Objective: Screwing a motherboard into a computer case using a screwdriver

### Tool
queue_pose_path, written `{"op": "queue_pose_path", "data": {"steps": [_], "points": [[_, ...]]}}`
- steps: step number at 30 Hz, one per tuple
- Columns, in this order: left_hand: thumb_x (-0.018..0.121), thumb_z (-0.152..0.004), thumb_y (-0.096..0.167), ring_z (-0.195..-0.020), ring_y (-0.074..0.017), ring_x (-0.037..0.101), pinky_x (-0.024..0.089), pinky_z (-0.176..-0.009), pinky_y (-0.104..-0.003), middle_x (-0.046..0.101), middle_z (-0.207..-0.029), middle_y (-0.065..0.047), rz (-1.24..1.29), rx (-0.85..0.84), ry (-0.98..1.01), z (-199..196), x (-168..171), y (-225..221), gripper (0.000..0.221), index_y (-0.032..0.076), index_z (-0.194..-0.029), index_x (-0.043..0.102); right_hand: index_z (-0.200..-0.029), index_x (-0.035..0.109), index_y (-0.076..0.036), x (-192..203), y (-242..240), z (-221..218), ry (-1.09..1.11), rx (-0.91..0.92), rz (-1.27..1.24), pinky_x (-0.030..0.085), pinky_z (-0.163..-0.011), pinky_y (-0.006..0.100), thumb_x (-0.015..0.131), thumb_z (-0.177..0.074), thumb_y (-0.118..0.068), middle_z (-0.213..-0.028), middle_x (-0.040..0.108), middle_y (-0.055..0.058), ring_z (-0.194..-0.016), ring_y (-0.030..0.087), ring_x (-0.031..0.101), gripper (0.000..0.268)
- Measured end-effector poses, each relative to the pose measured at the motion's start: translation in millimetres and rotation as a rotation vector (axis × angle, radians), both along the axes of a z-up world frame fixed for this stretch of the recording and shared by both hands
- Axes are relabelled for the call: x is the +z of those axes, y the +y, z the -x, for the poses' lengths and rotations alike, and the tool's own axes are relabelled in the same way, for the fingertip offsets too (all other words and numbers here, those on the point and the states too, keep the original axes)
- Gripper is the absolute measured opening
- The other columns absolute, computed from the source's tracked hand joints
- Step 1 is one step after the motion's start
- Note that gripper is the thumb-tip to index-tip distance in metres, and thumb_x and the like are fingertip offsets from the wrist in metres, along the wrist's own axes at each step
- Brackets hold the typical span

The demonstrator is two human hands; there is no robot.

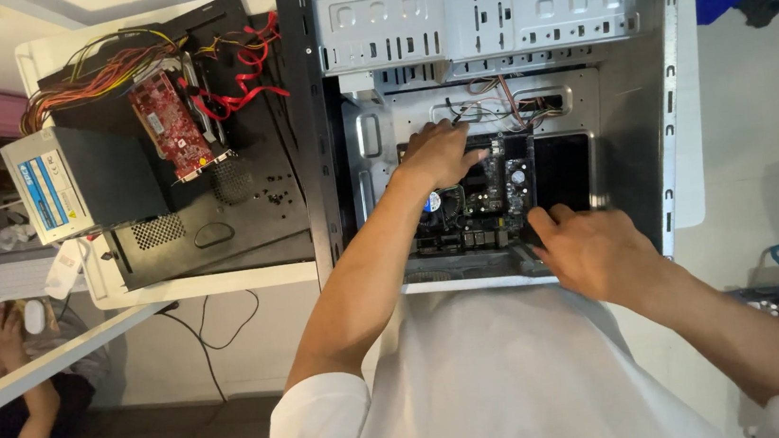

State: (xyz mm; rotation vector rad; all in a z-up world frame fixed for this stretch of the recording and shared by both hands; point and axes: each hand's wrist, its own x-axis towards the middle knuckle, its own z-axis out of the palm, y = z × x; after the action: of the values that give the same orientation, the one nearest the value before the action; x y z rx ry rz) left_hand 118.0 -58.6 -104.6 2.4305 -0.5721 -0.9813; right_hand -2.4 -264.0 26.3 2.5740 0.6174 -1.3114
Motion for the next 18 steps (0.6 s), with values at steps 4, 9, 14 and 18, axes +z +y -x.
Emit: {"op": "queue_pose_path", "data": {"steps": [4, 9, 14, 18], "points": [[0.053, -0.102, 0.047, -0.126, -0.0475, 0.058, 0.047, -0.102, -0.066, 0.062, -0.131, -0.028, -0.015, 0.002, 0.002, -0.2, 2.9, -0.9, 0.068, -0.003, -0.146, 0.047, -0.126, 0.055, -0.015, 8.2, 5.0, -4.9, -0.047, -0.022, 0.01, 0.062, -0.075, 0.043, 0.043, -0.104, -0.049, -0.108, 0.073, 0.007, -0.093, 0.025, 0.078, 0.042], [0.052, -0.103, 0.048, -0.128, -0.0471, 0.056, 0.045, -0.104, -0.065, 0.06, -0.134, -0.028, -0.021, -0.011, 0.019, -3.5, 1.6, -1.3, 0.069, -0.002, -0.149, 0.045, -0.132, 0.048, -0.017, 10.7, 7.5, -8.2, 0.022, 0.001, -0.016, 0.062, -0.077, 0.045, 0.045, -0.103, -0.042, -0.114, 0.07, 0.006, -0.096, 0.026, 0.077, 0.038], [0.052, -0.102, 0.048, -0.128, -0.0463, 0.057, 0.046, -0.103, -0.065, 0.061, -0.133, -0.027, -0.03, -0.002, 0.016, -2.5, 4.3, -1.8, 0.069, -0.002, -0.149, 0.045, -0.128, 0.048, -0.015, 15.4, 7.2, -13.9, 0.036, -0.062, 0.036, 0.061, -0.081, 0.046, 0.042, -0.104, -0.047, -0.114, 0.071, 0.007, -0.1, 0.027, 0.077, 0.04], [0.051, -0.103, 0.045, -0.129, -0.0478, 0.055, 0.044, -0.105, -0.065, 0.059, -0.135, -0.029, -0.019, 0.0, 0.035, -0.9, 15.0, -1.7, 0.068, -0.004, -0.15, 0.044, -0.13, 0.049, -0.015, 17.6, 7.3, -6.9, 0.093, -0.011, -0.001, 0.061, -0.082, 0.046, 0.038, -0.104, -0.04, -0.115, 0.07, 0.006, -0.1, 0.028, 0.076, 0.037]]}}
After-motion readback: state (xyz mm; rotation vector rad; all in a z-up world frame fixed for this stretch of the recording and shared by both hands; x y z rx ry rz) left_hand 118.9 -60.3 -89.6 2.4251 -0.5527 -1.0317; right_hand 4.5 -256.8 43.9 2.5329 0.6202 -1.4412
